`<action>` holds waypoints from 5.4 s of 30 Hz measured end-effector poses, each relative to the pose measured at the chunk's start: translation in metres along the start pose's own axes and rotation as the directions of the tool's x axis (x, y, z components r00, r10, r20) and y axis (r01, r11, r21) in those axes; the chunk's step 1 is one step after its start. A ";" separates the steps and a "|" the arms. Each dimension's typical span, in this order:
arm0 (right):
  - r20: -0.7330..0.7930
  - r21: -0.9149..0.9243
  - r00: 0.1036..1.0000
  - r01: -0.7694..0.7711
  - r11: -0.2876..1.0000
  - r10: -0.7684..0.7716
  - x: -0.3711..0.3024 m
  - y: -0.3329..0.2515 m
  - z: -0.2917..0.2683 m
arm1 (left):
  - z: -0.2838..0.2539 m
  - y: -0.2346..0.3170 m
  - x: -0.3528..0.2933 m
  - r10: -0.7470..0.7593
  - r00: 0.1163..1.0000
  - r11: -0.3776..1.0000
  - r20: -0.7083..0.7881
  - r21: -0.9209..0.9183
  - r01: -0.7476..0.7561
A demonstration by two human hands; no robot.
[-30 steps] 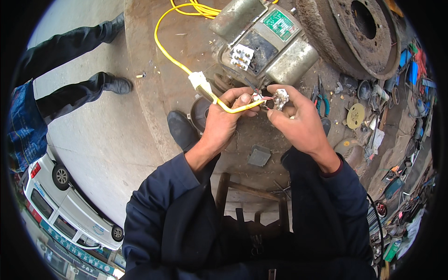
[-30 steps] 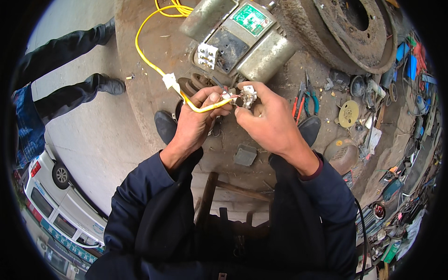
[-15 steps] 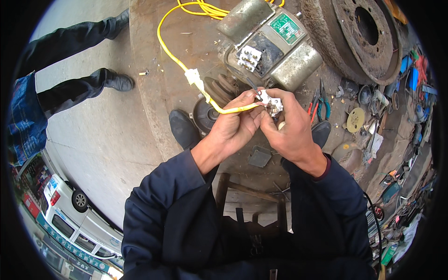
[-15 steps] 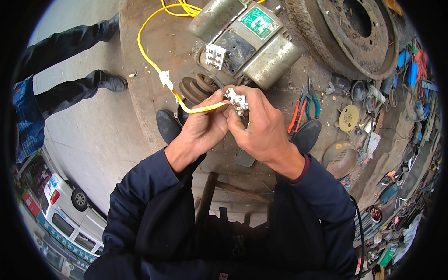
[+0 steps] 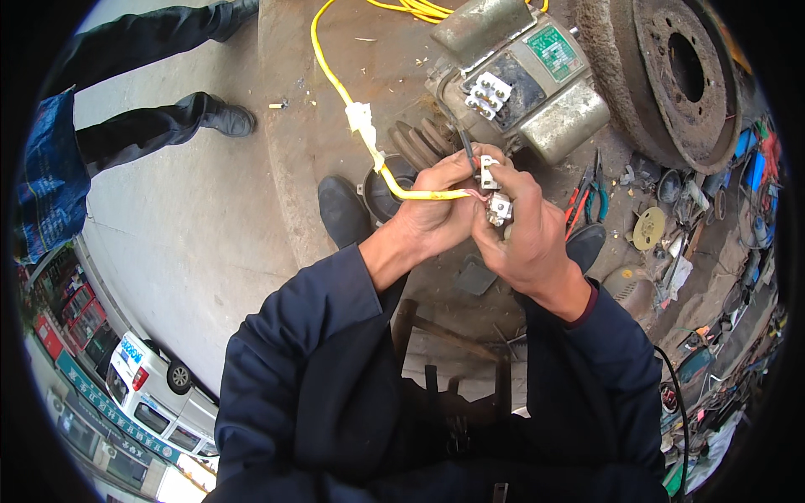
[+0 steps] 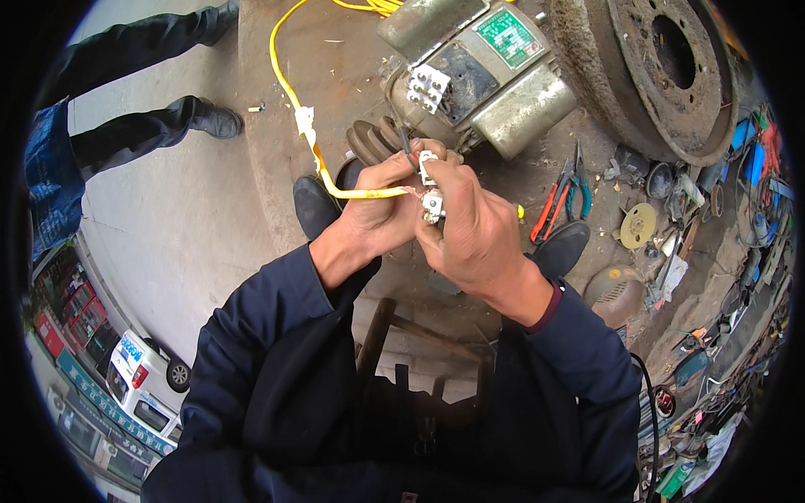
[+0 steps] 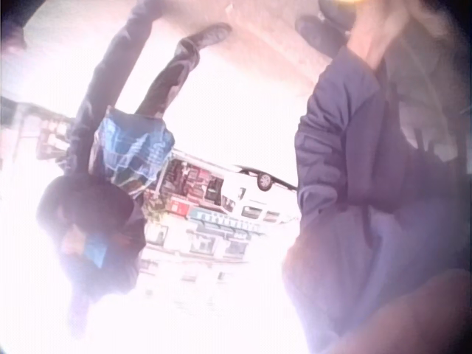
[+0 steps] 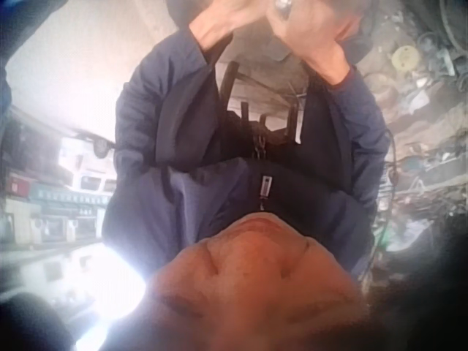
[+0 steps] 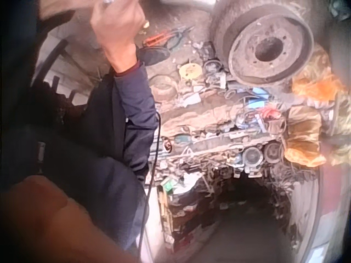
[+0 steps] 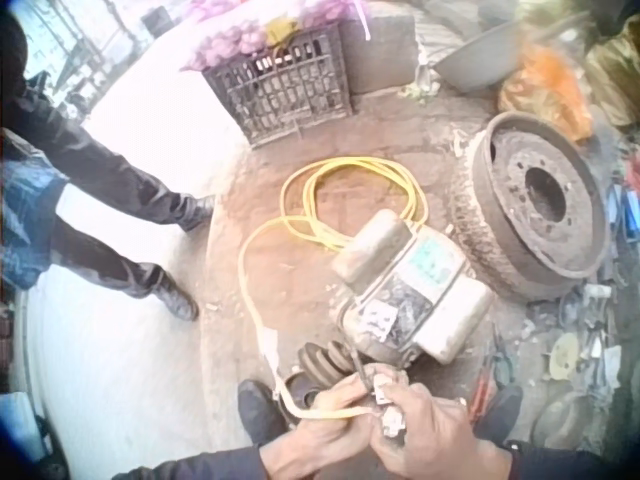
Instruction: The person uses a screwdriver to tighten screws on a small electrical component attached to a motor. They repeatedly adjust and secure the component while holding it in place with the other hand.
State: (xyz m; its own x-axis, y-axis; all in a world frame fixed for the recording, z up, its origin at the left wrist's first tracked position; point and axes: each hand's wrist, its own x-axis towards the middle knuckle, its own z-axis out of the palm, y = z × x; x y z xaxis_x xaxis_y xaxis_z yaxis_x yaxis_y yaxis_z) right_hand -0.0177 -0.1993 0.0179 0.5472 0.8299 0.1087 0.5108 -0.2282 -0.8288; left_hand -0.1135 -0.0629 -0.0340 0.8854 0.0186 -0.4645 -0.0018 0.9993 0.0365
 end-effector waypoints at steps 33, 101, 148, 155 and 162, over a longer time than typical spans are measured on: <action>-0.058 0.014 0.956 -0.288 0.958 0.288 0.036 -0.002 -0.091 | 0.078 0.067 -0.087 -0.173 0.969 0.670 -0.175 0.700 0.246; 0.256 -0.267 0.902 -0.279 0.922 0.347 0.139 0.044 -0.066 | 0.071 0.083 0.053 0.342 0.919 0.008 -0.198 0.978 0.208; 0.296 -0.082 0.953 -0.037 0.996 0.060 0.065 -0.030 -0.060 | 0.072 0.061 -0.032 -0.132 0.956 0.785 -0.262 0.561 0.262; 0.227 0.127 0.938 -0.294 0.947 0.261 0.088 -0.048 -0.101 | 0.059 0.057 -0.030 -0.116 0.971 0.869 -0.210 0.451 0.202; -0.098 0.945 0.995 0.096 0.314 -0.007 0.122 -0.020 -0.207 | 0.037 0.058 -0.026 -0.074 0.984 0.961 -0.163 0.254 0.114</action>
State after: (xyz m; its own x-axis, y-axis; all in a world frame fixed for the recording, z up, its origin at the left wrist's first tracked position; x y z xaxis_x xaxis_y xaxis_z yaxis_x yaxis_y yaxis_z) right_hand 0.1757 -0.1988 0.1613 0.6060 0.7775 0.1683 -0.4137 0.4887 -0.7682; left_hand -0.1190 -0.0070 0.0130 0.7954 -0.0504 -0.6039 0.2173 0.9540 0.2066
